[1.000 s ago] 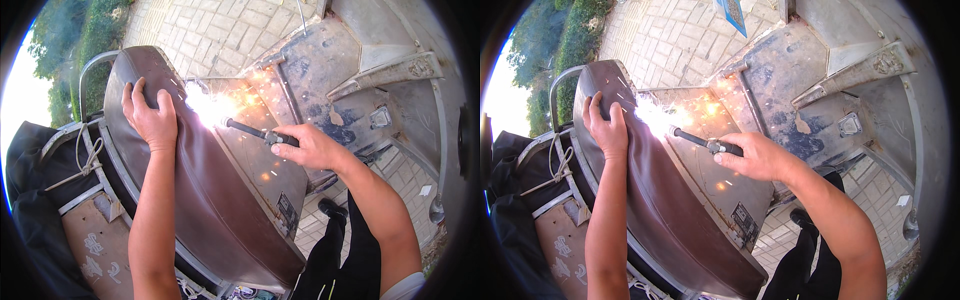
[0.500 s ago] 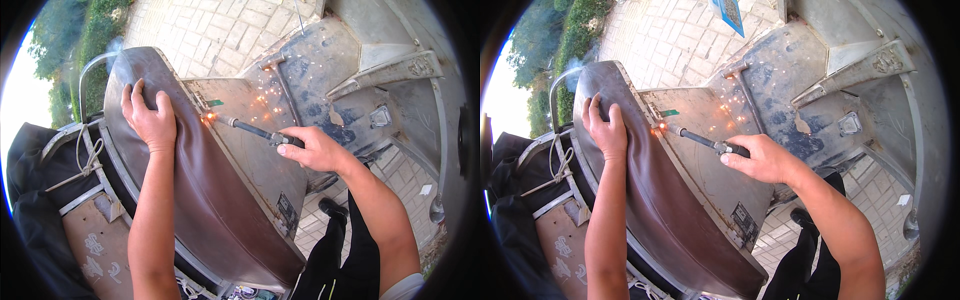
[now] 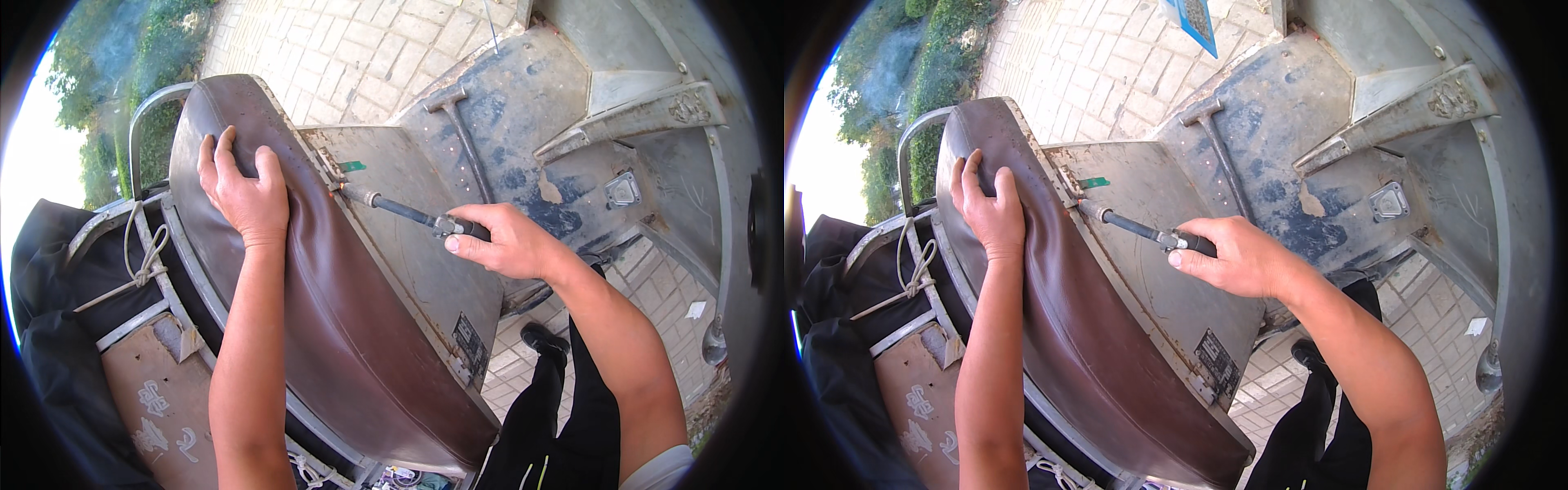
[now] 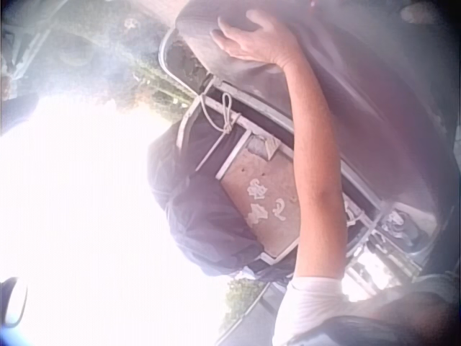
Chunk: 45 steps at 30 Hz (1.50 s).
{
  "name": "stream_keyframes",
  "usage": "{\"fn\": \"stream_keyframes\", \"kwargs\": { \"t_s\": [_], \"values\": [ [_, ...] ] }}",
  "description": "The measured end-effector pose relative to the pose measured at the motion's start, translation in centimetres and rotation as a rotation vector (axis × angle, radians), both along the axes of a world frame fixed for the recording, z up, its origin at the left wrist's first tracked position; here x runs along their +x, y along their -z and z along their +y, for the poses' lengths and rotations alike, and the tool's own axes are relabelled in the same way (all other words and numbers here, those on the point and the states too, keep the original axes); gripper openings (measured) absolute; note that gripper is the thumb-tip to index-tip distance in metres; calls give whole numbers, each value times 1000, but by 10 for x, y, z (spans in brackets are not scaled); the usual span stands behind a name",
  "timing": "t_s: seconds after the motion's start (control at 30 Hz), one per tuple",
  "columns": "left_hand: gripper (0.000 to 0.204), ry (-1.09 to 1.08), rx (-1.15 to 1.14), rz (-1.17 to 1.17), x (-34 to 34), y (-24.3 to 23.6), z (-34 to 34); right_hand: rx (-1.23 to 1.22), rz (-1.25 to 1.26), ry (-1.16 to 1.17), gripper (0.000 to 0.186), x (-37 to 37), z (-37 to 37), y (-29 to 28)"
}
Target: The person welds a metal frame attached to a three-wheeled vehicle using a handheld welding torch, then uses a hammer to tap the welded area. The person repeats welding and hammering on different sections of the frame.
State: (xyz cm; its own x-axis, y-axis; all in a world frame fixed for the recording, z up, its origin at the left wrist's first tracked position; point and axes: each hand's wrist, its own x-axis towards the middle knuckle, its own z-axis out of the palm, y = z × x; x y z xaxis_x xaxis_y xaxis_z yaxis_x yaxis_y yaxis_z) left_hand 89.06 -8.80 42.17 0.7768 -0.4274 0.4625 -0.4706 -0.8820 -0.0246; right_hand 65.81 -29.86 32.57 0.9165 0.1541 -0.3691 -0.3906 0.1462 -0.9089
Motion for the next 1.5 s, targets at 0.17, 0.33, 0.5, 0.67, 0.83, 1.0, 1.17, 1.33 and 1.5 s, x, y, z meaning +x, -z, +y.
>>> {"fn": "stream_keyframes", "kwargs": {
  "t_s": [0.17, 0.33, 0.5, 0.67, 0.83, 1.0, 1.17, 1.33, 1.5],
  "values": [
    [48, 0, -15, 16, 1, 1, 2, -22, -46, -15, 47, 4, -1, 2],
    [50, 8, -26, 20, 1, 0, 1, -8, -51, -21, 47, 6, -3, -1],
    [50, 30, -78, 51, 2, 2, 0, 18, 57, 5, 51, 1, -4, -1],
    [50, 11, -50, 36, 2, 1, 4, -165, 241, 488, 53, -19, -9, 34],
    [50, 24, -65, 54, 1, -2, 2, -699, 207, 609, 71, 12, -35, 133],
    [49, 56, -88, 91, 0, -3, -3, -920, 328, 813, 70, 42, -43, 213],
    [47, 33, -94, 112, -5, -6, 1, -1141, 12, 461, 47, 36, 7, 208],
    [45, 60, -122, 120, -6, -7, 0, -877, 466, 171, 47, 50, 56, 224],
    [43, 93, -127, 104, -4, -5, -4, -986, 449, 185, 47, 58, 60, 236]
  ]
}}
